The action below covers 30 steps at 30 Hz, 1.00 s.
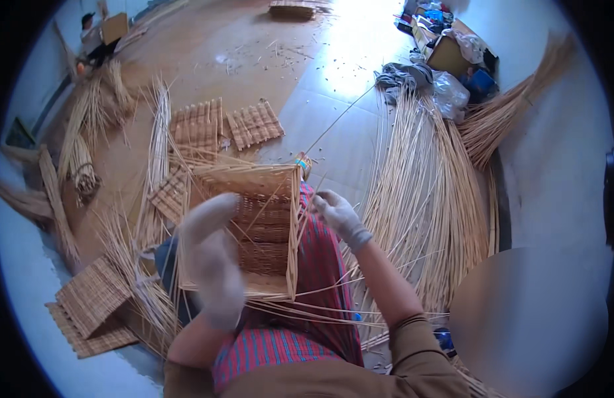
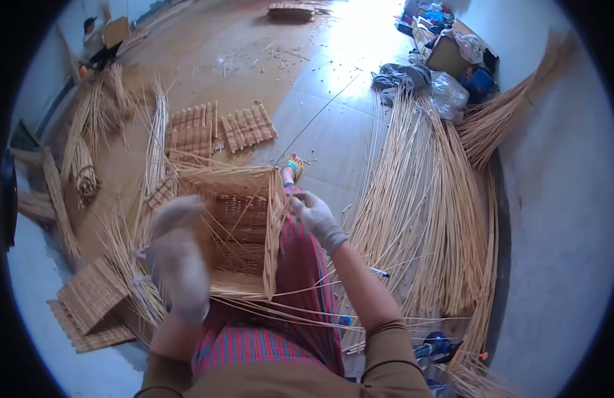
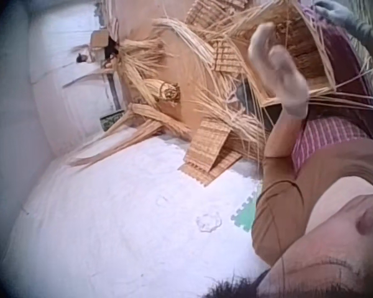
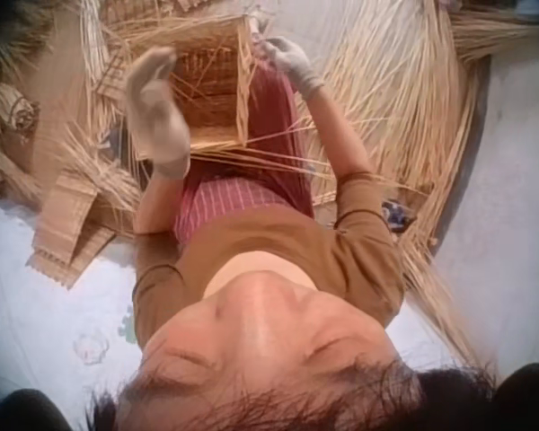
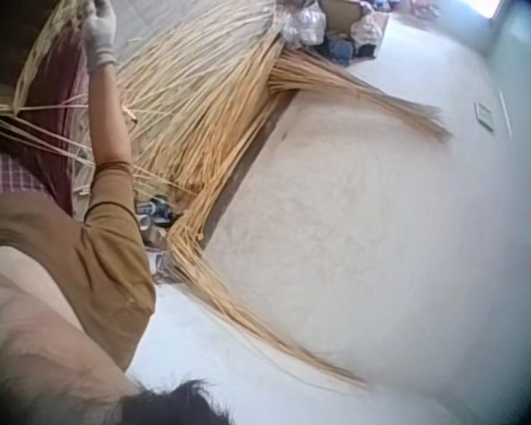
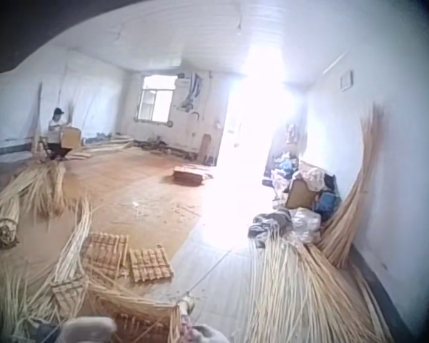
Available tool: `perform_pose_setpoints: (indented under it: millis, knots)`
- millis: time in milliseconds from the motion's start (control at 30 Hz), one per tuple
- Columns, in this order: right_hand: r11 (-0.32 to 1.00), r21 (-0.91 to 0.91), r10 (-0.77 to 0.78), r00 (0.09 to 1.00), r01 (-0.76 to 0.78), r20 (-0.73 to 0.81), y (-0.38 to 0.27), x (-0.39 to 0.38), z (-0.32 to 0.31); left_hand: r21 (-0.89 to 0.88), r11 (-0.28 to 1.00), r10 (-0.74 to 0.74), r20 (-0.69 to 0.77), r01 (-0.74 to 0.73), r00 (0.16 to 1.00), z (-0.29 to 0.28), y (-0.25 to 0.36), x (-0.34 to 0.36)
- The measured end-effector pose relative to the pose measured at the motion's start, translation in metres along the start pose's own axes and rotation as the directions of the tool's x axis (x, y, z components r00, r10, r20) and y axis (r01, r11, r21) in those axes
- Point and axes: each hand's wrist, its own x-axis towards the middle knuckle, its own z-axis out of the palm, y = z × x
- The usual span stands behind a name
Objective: Weaving a rectangular basket using long, flexible plant strips.
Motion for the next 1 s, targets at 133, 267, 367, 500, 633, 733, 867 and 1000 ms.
perform_pose_setpoints:
  millis: [133, 267, 367, 500, 633, 733, 867, 1000]
  knots:
    - [0.982, -0.158, 0.102, 0.995, -0.104, -0.020, -0.010, -0.001, -0.015, 0.247, 0.957, -0.250, 0.443, 0.151, 0.861, 0.033, -0.105, -0.007]
    - [0.954, -0.257, -0.146, 0.988, 0.155, 0.052, -0.056, 0.001, 0.020, 0.326, 0.943, -0.225, 0.461, 0.072, 0.858, 0.061, -0.175, -0.018]
    - [0.913, -0.321, -0.229, 0.968, 0.251, 0.107, -0.038, 0.024, 0.015, 0.153, 0.927, -0.376, 0.390, 0.343, 0.841, 0.080, -0.175, -0.014]
    - [0.800, -0.427, -0.415, 0.903, 0.421, 0.113, -0.058, 0.019, 0.012, 0.093, 0.913, -0.397, 0.421, 0.396, 0.816, 0.068, -0.186, -0.017]
    - [0.214, -0.610, -0.553, 0.609, 0.763, 0.568, -0.072, 0.041, -0.002, -0.145, 0.871, -0.362, 0.458, 0.470, 0.812, 0.067, -0.201, -0.025]
    - [0.137, -0.593, -0.567, 0.554, 0.793, 0.610, -0.068, 0.056, -0.006, -0.174, 0.860, -0.357, 0.465, 0.479, 0.810, 0.066, -0.199, -0.024]
    - [-0.083, -0.610, -0.461, 0.512, 0.788, 0.724, -0.079, 0.059, -0.005, -0.050, 0.933, -0.297, 0.447, 0.356, 0.844, 0.068, -0.192, -0.026]
    - [-0.195, -0.541, -0.374, 0.448, 0.818, 0.812, -0.090, 0.059, -0.002, 0.081, 0.957, -0.290, 0.362, 0.280, 0.886, 0.068, -0.176, -0.028]
